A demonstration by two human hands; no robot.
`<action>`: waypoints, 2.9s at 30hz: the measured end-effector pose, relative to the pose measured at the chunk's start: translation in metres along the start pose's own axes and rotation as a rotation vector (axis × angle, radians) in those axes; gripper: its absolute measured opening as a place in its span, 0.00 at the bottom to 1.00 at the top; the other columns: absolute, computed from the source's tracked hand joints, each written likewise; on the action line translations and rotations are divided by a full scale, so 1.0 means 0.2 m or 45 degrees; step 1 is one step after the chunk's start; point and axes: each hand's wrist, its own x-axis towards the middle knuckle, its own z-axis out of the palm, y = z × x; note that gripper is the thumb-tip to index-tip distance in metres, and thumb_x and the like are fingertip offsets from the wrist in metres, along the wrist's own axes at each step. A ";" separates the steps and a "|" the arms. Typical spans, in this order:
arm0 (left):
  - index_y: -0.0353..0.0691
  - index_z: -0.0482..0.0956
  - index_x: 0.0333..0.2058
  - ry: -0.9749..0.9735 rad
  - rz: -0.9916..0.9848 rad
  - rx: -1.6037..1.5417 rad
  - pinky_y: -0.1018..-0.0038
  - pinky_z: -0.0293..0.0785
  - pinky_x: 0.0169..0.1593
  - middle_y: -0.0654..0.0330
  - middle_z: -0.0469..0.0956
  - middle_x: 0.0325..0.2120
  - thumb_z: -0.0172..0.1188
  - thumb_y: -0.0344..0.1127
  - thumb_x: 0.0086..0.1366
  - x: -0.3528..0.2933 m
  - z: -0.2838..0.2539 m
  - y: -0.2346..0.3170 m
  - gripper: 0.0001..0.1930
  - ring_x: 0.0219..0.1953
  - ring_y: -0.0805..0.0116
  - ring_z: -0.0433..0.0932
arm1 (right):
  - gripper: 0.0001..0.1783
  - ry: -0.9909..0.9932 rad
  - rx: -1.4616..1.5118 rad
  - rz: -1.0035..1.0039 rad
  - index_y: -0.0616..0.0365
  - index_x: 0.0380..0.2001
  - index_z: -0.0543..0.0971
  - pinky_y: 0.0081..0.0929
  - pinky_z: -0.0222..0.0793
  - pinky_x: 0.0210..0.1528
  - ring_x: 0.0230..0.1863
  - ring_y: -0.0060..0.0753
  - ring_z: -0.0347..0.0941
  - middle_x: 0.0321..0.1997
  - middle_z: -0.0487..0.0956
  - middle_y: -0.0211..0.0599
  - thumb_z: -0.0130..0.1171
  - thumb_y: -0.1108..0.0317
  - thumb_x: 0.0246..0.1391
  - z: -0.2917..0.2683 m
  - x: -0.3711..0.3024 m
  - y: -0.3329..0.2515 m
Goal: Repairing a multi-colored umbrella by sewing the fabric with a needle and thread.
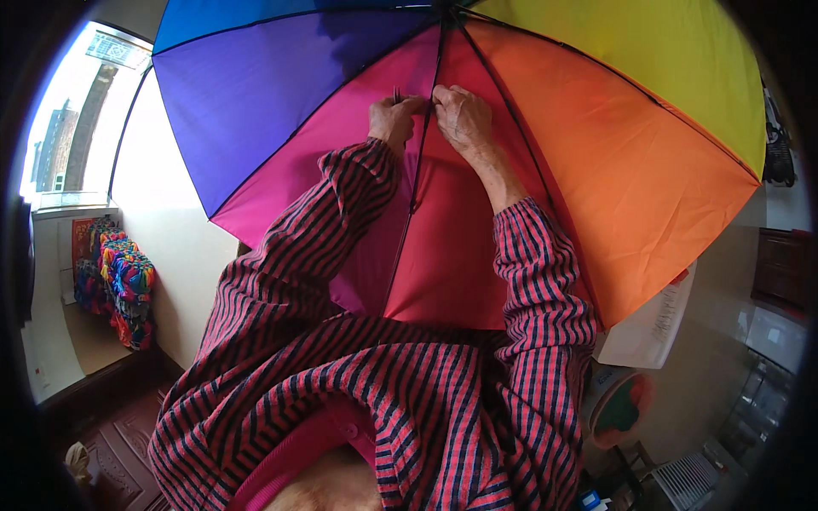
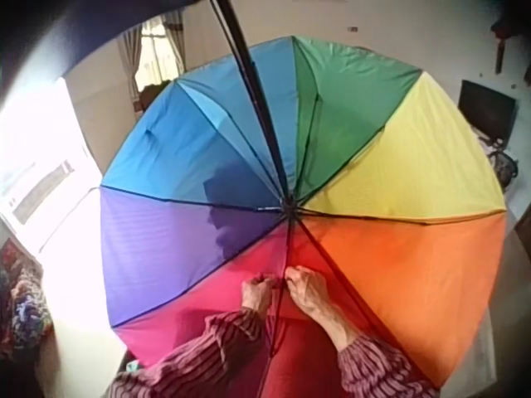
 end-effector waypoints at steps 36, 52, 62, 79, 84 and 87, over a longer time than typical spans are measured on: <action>0.33 0.79 0.36 0.082 0.572 0.487 0.70 0.72 0.38 0.58 0.79 0.24 0.65 0.38 0.50 -0.12 -0.04 -0.04 0.17 0.31 0.65 0.77 | 0.04 0.394 1.791 0.831 0.57 0.31 0.73 0.32 0.65 0.18 0.22 0.31 0.72 0.20 0.71 0.30 0.56 0.71 0.54 -0.33 -0.05 -0.05; 0.40 0.82 0.40 0.094 0.594 0.572 0.72 0.73 0.43 0.56 0.82 0.31 0.63 0.39 0.52 -0.12 -0.04 -0.05 0.16 0.36 0.66 0.80 | 0.06 0.993 0.880 0.680 0.62 0.26 0.70 0.24 0.58 0.17 0.14 0.20 0.60 0.15 0.67 0.28 0.51 0.71 0.54 -0.29 -0.12 0.17; 0.35 0.82 0.37 -0.059 0.381 0.162 0.79 0.71 0.38 0.64 0.79 0.27 0.64 0.33 0.52 -0.05 -0.03 -0.10 0.13 0.32 0.75 0.75 | 0.06 0.175 -0.302 0.039 0.59 0.25 0.74 0.43 0.71 0.28 0.29 0.51 0.75 0.27 0.77 0.45 0.55 0.67 0.49 -0.07 -0.01 -0.01; 0.34 0.81 0.36 -0.139 0.222 -0.034 0.83 0.64 0.29 0.69 0.76 0.24 0.64 0.30 0.52 -0.05 -0.01 -0.06 0.12 0.24 0.81 0.68 | 0.02 -0.017 -0.241 -0.005 0.60 0.23 0.74 0.46 0.71 0.29 0.30 0.54 0.75 0.24 0.76 0.48 0.55 0.75 0.41 0.00 0.02 -0.02; 0.35 0.80 0.35 -0.112 0.285 0.023 0.83 0.65 0.29 0.69 0.75 0.23 0.64 0.31 0.52 -0.06 0.00 -0.07 0.11 0.24 0.81 0.68 | 0.02 0.002 -0.216 0.016 0.61 0.24 0.74 0.46 0.71 0.29 0.31 0.56 0.75 0.24 0.77 0.50 0.54 0.75 0.43 0.02 0.03 0.00; 0.35 0.78 0.34 -0.067 0.301 0.022 0.83 0.65 0.28 0.68 0.74 0.22 0.63 0.31 0.53 -0.05 -0.01 -0.10 0.10 0.24 0.81 0.68 | 0.02 0.071 -0.190 0.059 0.61 0.24 0.73 0.46 0.71 0.28 0.30 0.57 0.75 0.24 0.76 0.51 0.54 0.74 0.44 0.00 0.04 -0.01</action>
